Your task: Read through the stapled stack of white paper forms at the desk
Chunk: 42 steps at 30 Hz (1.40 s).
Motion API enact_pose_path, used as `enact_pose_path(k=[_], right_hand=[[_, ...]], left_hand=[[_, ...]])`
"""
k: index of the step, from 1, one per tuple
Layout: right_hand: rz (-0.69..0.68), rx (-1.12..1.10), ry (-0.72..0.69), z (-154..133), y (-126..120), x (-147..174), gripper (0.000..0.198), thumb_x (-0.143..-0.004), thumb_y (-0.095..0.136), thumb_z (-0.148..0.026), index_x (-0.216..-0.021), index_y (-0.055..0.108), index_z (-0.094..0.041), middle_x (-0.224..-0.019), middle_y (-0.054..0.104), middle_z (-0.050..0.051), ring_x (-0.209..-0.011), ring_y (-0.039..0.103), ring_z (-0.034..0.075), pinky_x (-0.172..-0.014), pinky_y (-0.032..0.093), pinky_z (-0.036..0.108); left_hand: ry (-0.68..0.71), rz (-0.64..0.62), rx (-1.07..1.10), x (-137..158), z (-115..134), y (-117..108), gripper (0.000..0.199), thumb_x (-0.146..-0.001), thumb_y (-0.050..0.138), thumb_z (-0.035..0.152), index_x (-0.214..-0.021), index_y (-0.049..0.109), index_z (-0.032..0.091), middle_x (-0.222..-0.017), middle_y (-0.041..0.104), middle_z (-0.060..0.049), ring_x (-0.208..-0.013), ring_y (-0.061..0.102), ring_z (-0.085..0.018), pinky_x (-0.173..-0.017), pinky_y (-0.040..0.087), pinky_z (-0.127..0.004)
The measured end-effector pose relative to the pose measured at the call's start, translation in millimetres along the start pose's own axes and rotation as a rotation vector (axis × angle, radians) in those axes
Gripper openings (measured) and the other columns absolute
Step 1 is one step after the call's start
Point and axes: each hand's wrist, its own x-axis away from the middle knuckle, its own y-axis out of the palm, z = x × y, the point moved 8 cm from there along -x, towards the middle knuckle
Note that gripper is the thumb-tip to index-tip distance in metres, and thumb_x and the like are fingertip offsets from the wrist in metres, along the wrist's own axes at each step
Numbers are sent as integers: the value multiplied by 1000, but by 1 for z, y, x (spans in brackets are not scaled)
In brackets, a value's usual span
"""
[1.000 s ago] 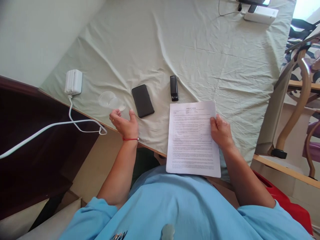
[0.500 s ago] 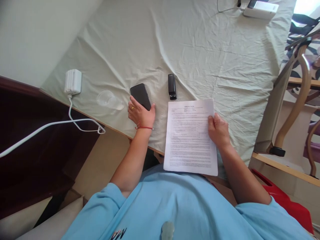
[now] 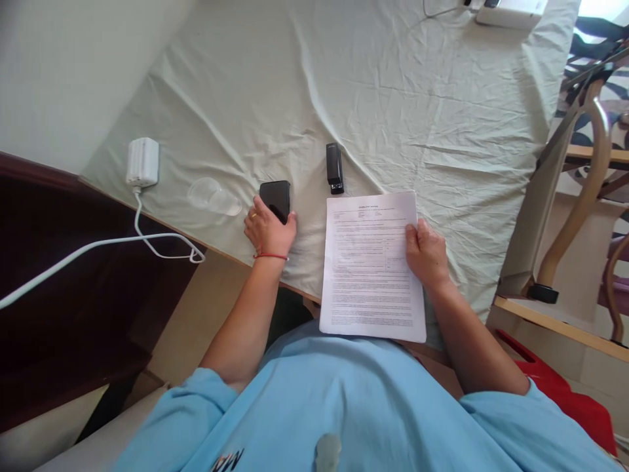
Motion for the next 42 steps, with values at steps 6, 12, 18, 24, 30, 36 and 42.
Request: enact_pose_path(k=[6, 12, 18, 24, 30, 36, 42], right_hand=[[13, -22, -18, -1, -2, 2, 22, -99, 44, -40, -86, 50, -25, -79, 64, 8, -71, 58, 25, -69, 37, 38], [17, -9, -21, -1, -1, 3, 22, -101, 44, -39, -87, 54, -25, -81, 65, 9, -73, 58, 25, -70, 37, 38], [11, -9, -37, -1, 0, 3, 24, -101, 43, -40, -85, 49, -25, -81, 65, 9, -74, 58, 25, -69, 37, 37], [15, 2, -42, -3, -1, 4, 24, -103, 41, -40, -84, 48, -26, -79, 63, 8, -73, 57, 25, -68, 36, 37], [27, 9, -31, -3, -2, 5, 27, -103, 42, -43, -84, 50, -26, -79, 65, 8, -73, 58, 25, -67, 38, 36], [2, 14, 5, -4, -3, 5, 24, -102, 42, -40, -82, 44, -27, -78, 63, 7, -70, 56, 25, -68, 38, 37], [3, 22, 1, -5, -3, 5, 24, -102, 43, -41, -82, 43, -27, -77, 62, 6, -70, 56, 24, -68, 37, 36]], left_hand=[[14, -31, -74, -22, 18, -1, 80, -90, 68, 28, -161, 41, 2, -143, 61, -32, -135, 58, -46, -113, 49, -56], [33, -36, -91, -19, 17, 0, 76, -92, 65, 27, -162, 42, 8, -141, 62, -30, -134, 59, -45, -112, 49, -56], [1, -16, -54, -22, 6, -1, 82, -89, 71, 34, -160, 42, 6, -143, 61, -29, -135, 58, -45, -114, 50, -56], [-14, 9, -14, -19, -11, -4, 87, -87, 76, 39, -159, 42, 3, -146, 60, -32, -139, 56, -47, -116, 49, -60], [30, 14, 136, 2, -27, -3, 89, -90, 73, 43, -161, 36, 4, -157, 51, -33, -151, 47, -46, -125, 41, -61], [222, 117, 266, 45, -56, -5, 71, -97, 60, 42, -155, 40, 6, -159, 46, -33, -156, 41, -41, -130, 34, -56], [188, 212, 219, 62, -83, -5, 52, -99, 54, 44, -136, 61, 9, -144, 52, -30, -142, 49, -42, -124, 36, -58]])
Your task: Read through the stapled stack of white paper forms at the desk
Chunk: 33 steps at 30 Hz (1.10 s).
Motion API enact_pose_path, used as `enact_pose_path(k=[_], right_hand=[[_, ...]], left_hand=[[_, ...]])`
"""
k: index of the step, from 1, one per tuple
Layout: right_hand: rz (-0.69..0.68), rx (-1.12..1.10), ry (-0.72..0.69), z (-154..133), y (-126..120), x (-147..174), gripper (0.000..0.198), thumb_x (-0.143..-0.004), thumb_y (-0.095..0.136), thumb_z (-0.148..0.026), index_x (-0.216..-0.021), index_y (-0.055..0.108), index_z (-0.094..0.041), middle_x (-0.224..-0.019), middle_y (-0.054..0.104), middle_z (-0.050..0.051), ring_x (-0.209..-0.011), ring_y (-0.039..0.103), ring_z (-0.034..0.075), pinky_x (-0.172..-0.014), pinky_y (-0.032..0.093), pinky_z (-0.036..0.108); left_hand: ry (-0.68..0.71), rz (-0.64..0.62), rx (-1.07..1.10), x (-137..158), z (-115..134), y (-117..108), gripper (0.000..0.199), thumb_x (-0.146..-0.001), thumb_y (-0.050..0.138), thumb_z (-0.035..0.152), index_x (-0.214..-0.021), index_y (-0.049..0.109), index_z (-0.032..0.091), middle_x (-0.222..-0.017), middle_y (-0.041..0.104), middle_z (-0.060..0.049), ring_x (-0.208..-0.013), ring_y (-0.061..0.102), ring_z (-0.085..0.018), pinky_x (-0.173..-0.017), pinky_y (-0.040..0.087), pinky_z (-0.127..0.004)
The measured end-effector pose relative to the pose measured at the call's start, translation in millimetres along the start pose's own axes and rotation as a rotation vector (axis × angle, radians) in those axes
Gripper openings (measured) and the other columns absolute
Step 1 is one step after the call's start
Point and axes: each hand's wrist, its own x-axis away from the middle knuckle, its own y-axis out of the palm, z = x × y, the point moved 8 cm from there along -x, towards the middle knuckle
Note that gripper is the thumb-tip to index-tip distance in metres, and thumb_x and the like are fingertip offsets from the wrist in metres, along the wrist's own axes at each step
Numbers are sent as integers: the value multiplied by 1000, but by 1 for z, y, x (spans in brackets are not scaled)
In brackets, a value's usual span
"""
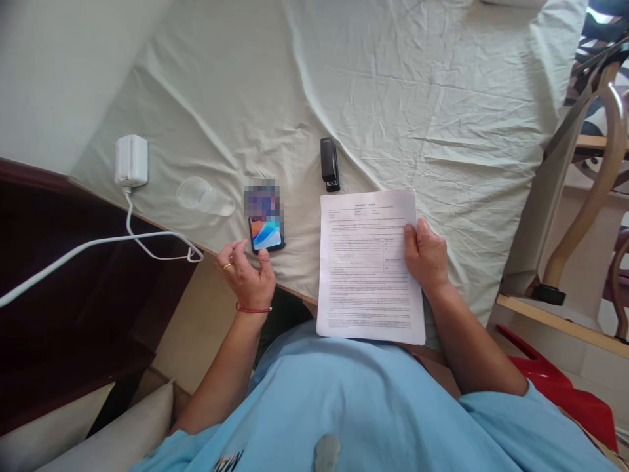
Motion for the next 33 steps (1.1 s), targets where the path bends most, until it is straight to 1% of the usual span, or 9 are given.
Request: enact_pose_path(k=[5, 10, 13, 16, 19, 24, 27, 29, 33], right_hand=[[6, -6, -5, 0, -1, 1, 23, -102, 43, -41, -84, 45, -27, -77, 62, 7, -70, 57, 25, -67, 38, 37], [-1, -21, -11, -2, -1, 1, 25, -103, 42, -43, -84, 45, -28, -77, 62, 7, -71, 57, 26, -68, 39, 38], [10, -19, -16, -2, -1, 1, 27, -104, 42, -46, -84, 45, -28, -77, 62, 7, -72, 57, 25, -68, 40, 38], [10, -21, -17, -2, -1, 1, 27, -103, 41, -46, -84, 45, -27, -78, 62, 7, -72, 57, 25, -68, 40, 37], [8, -24, -15, -2, -1, 1, 24, -102, 42, -42, -84, 45, -27, -78, 62, 6, -71, 57, 24, -69, 40, 37], [15, -27, -11, -2, -2, 2, 23, -102, 43, -41, -84, 46, -27, -77, 62, 6, -71, 57, 24, -69, 40, 37], [21, -26, -13, -2, -1, 2, 24, -103, 43, -43, -84, 46, -27, -77, 63, 6, -70, 57, 24, -68, 40, 37], [17, -32, -18, -2, -1, 2, 26, -103, 42, -44, -84, 46, -27, -78, 62, 6, -71, 57, 24, -68, 40, 37], [8, -43, -22, -3, -1, 2, 26, -103, 42, -45, -84, 46, -27, -77, 61, 6, -71, 57, 24, -69, 40, 37]], left_hand=[[-15, 18, -46, -6, 0, 1, 44, -102, 47, 41, -127, 72, 14, -136, 57, -25, -135, 51, -40, -122, 37, -56], [-54, 33, -77, -13, -6, 3, 50, -104, 44, 40, -133, 73, 12, -136, 57, -25, -133, 52, -40, -123, 37, -55], [-33, 23, -81, -14, -6, 8, 52, -105, 44, 41, -136, 73, 11, -139, 56, -26, -134, 51, -40, -124, 36, -55], [3, 33, -80, -14, -5, 13, 54, -105, 43, 41, -136, 72, 8, -144, 55, -27, -140, 48, -40, -126, 33, -55], [7, 25, -88, -15, -3, 15, 52, -105, 44, 40, -137, 73, 11, -149, 54, -26, -150, 41, -41, -129, 29, -58], [102, -76, -67, -13, 11, 12, 40, -100, 56, 39, -129, 78, 23, -158, 51, -20, -162, 27, -41, -131, 24, -64], [154, -110, -28, -10, 18, 10, 40, -97, 62, 40, -132, 76, 25, -159, 50, -19, -164, 25, -40, -132, 24, -63], [129, -78, -15, -10, 17, 9, 41, -100, 58, 40, -134, 72, 22, -155, 51, -21, -162, 29, -39, -132, 25, -61], [12, 22, -10, -16, 5, 8, 40, -106, 43, 35, -132, 68, 16, -149, 53, -25, -157, 37, -36, -131, 28, -58]])
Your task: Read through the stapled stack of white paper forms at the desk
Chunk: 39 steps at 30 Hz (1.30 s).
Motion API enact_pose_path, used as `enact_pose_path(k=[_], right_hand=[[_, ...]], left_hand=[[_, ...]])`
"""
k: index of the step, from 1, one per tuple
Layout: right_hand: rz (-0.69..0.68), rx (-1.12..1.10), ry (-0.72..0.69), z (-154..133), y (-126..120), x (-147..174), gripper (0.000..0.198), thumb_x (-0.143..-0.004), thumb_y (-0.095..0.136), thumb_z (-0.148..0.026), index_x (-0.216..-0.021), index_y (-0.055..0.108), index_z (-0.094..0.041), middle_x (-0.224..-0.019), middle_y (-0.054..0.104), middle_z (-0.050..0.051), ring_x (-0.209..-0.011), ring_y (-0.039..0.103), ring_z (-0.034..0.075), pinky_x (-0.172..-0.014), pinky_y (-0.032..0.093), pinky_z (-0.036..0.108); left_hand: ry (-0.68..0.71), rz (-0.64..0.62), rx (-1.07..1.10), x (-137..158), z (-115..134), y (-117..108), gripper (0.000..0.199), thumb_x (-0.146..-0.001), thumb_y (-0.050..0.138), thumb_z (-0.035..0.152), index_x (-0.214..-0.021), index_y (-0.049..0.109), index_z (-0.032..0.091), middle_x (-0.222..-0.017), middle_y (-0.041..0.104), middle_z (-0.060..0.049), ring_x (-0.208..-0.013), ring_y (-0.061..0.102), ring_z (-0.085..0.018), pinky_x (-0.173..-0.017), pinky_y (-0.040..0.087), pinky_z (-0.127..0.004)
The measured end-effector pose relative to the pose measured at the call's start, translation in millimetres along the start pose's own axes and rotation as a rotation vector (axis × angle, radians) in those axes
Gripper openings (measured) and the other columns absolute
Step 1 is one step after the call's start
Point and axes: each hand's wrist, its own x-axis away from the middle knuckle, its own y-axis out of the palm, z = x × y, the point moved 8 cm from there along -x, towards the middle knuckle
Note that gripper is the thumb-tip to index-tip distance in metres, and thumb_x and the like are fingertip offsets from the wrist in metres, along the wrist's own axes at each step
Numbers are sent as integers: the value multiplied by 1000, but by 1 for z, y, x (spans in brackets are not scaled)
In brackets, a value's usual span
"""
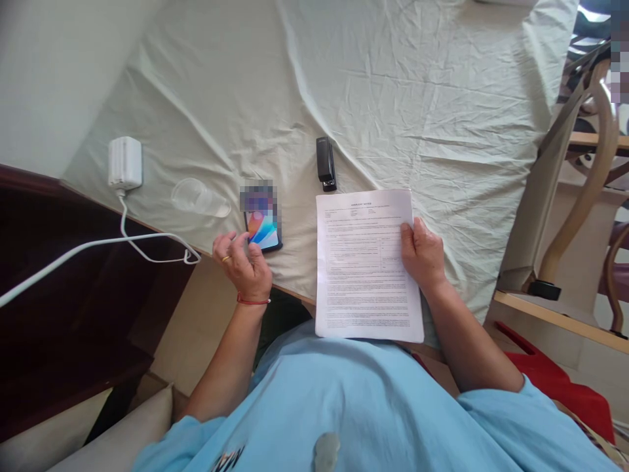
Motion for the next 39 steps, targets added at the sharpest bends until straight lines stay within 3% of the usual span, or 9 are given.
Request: enact_pose_path(k=[11, 18, 25, 39], right_hand=[[-2, -19, 0, 0, 0, 0, 23, -103, 44, -41, -84, 44, -27, -78, 61, 6, -69, 57, 24, -69, 39, 38], [20, -27, -22, 1, 1, 1, 25, -104, 44, -42, -84, 44, -27, -79, 61, 6, -69, 56, 24, -69, 39, 38], [43, -60, -35, 3, 0, 1, 31, -105, 46, -48, -83, 45, -27, -75, 58, 3, -67, 53, 22, -66, 38, 37], [63, -50, -52, 3, 1, 1, 35, -107, 44, -52, -82, 46, -27, -75, 59, 4, -67, 54, 22, -66, 39, 37]], left_hand=[[-57, 16, -3, -11, -10, 1, 42, -105, 40, 29, -128, 72, 15, -153, 54, -25, -160, 35, -35, -133, 26, -57], [-8, -12, -9, -12, -7, 10, 49, -108, 39, 36, -136, 75, 18, -166, 45, -21, -167, 24, -36, -134, 24, -57], [40, 55, 64, -11, -13, 13, 58, -110, 36, 48, -136, 76, 14, -165, 47, -24, -166, 24, -40, -134, 23, -58], [79, 75, 76, -9, -12, 14, 58, -110, 37, 48, -138, 75, 14, -163, 48, -24, -165, 24, -40, -134, 23, -59]])
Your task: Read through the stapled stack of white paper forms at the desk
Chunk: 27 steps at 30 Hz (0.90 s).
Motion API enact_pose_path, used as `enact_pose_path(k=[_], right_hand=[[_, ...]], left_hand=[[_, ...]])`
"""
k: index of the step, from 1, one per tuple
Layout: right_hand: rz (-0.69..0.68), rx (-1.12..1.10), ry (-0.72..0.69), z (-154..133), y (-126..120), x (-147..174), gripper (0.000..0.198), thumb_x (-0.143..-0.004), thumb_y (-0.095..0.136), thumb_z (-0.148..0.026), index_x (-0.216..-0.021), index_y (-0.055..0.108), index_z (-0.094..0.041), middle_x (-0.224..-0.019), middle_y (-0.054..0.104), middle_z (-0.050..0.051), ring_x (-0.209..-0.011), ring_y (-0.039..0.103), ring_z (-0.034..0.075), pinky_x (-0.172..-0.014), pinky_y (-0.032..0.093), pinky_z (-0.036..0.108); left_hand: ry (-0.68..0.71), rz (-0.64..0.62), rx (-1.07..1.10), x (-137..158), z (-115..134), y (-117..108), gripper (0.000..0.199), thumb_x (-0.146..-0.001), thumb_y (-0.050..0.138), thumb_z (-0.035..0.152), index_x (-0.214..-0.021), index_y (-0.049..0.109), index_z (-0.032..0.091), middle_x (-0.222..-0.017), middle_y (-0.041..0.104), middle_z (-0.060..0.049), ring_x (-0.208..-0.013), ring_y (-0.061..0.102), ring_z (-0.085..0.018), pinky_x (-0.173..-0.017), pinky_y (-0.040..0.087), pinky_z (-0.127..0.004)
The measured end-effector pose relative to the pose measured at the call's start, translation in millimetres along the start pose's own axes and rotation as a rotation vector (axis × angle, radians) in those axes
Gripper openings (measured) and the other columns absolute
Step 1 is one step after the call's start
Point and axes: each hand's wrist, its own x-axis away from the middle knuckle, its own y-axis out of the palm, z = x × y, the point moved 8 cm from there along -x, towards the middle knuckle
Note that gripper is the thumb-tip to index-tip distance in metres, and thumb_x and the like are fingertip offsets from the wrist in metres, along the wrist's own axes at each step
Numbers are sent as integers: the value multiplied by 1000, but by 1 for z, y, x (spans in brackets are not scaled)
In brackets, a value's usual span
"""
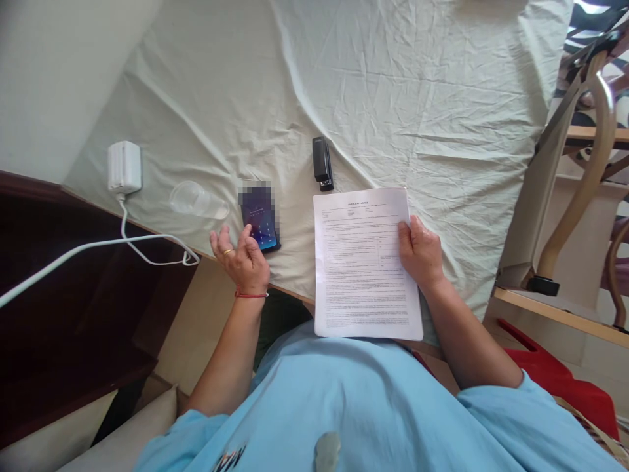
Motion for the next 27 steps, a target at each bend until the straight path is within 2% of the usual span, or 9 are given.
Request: enact_pose_path(k=[5, 10, 17, 21, 27], right_hand=[[6, 12, -12, -1, 0, 0, 31, -106, 44, -48, -84, 47, -26, -76, 61, 5, -68, 55, 23, -66, 40, 37], [-17, 14, 6, -1, 0, 0, 27, -105, 45, -44, -84, 46, -27, -77, 60, 5, -69, 55, 23, -67, 39, 37], [-42, -26, 43, 0, -2, -1, 28, -103, 47, -42, -81, 49, -26, -75, 59, 3, -68, 54, 22, -67, 39, 36], [-53, -152, 72, -2, -9, -1, 32, -104, 50, -45, -80, 54, -25, -73, 58, 1, -67, 52, 19, -67, 40, 35], [-41, -460, 167, 5, -14, 1, 28, -102, 61, -50, -95, 69, -25, -79, 67, 1, -72, 60, 21, -67, 48, 35]], left_hand=[[-14, -3, -2, 0, -1, 0, 55, -110, 39, 47, -138, 75, 16, -164, 47, -22, -165, 24, -40, -134, 23, -60], [-12, -21, 9, -1, -1, 2, 55, -109, 40, 46, -137, 75, 15, -163, 47, -25, -165, 23, -42, -133, 23, -64], [42, 24, 86, 3, -1, -6, 61, -109, 35, 54, -139, 63, 9, -155, 50, -31, -161, 30, -42, -132, 22, -65], [127, 65, 112, 26, 16, -19, 57, -110, 35, 53, -138, 58, 9, -148, 53, -31, -157, 35, -40, -130, 27, -63], [311, 56, 247, 70, 65, -40, 39, -111, 45, 44, -133, 57, 15, -143, 58, -25, -150, 46, -36, -124, 37, -61]])
